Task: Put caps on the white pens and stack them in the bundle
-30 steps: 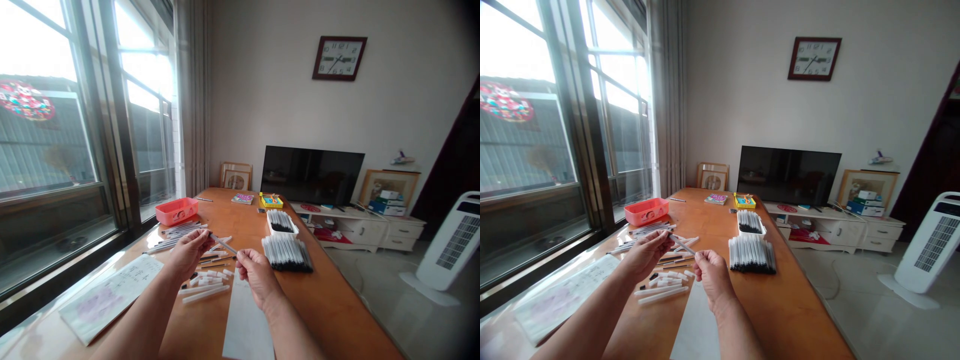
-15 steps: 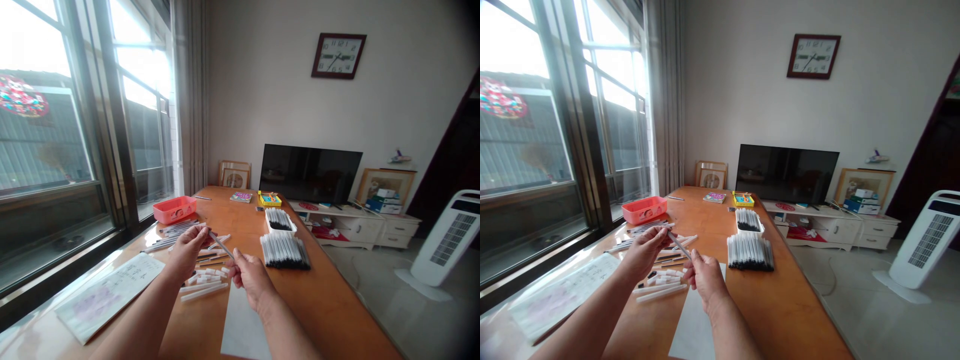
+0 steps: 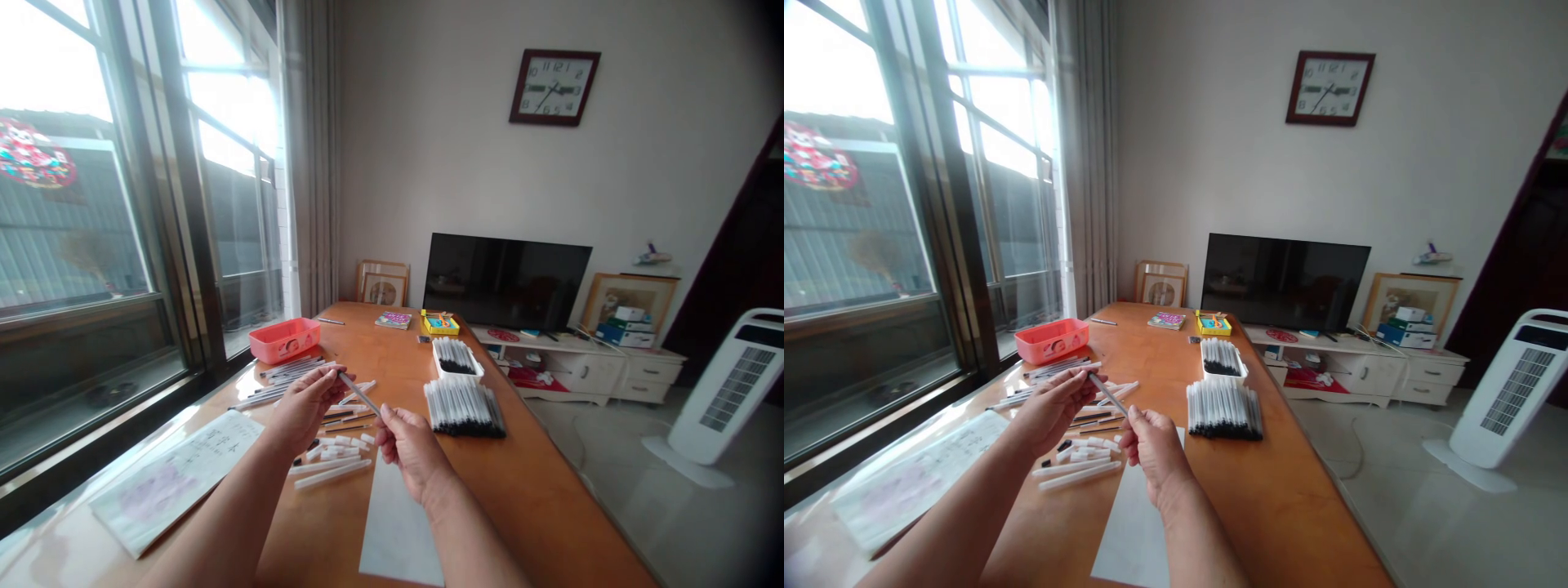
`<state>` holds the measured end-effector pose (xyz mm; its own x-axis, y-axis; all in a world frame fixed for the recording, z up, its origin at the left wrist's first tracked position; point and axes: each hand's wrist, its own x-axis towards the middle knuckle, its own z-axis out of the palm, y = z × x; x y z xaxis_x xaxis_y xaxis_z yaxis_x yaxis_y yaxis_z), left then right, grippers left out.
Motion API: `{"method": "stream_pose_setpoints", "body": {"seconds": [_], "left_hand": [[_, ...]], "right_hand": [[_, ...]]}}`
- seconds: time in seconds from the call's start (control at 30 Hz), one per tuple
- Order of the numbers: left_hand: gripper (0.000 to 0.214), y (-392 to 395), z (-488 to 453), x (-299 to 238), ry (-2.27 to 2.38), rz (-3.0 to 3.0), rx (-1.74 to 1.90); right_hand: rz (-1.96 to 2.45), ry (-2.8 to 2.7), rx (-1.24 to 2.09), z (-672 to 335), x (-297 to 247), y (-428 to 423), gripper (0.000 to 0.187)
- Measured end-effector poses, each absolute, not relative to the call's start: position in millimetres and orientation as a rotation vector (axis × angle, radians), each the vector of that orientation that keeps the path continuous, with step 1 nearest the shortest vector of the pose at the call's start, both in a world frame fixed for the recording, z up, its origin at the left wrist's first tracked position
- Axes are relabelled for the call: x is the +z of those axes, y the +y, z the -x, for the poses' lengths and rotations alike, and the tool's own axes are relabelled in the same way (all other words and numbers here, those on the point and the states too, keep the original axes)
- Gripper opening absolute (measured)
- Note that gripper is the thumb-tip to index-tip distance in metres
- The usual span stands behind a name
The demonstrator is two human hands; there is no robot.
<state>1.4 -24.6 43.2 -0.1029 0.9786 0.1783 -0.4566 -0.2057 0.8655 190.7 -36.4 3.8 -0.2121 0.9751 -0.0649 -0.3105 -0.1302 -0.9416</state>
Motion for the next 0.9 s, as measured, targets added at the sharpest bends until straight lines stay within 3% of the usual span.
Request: {"method": "stream_pose_setpoints", "body": {"seconds": [0.4, 0.6, 0.9], "left_hand": [[0.028, -20.6, 3.7, 35.9, 0.876, -0.970, 1.572], [0.041, -22.8, 0.7, 39.7, 0.831, -0.902, 1.512], [0.030, -22.1, -0.9, 38.4, 0.851, -0.928, 1.566]], "right_hand": [[0.952, -1.107, 1.529, -188.1, 3.0, -38.1, 0.053], [0.965, -1.094, 1.526, -189.1, 4.7, -37.8, 0.055], [0.960, -1.125, 1.546, -187.3, 0.4, -34.6, 0.057]]}}
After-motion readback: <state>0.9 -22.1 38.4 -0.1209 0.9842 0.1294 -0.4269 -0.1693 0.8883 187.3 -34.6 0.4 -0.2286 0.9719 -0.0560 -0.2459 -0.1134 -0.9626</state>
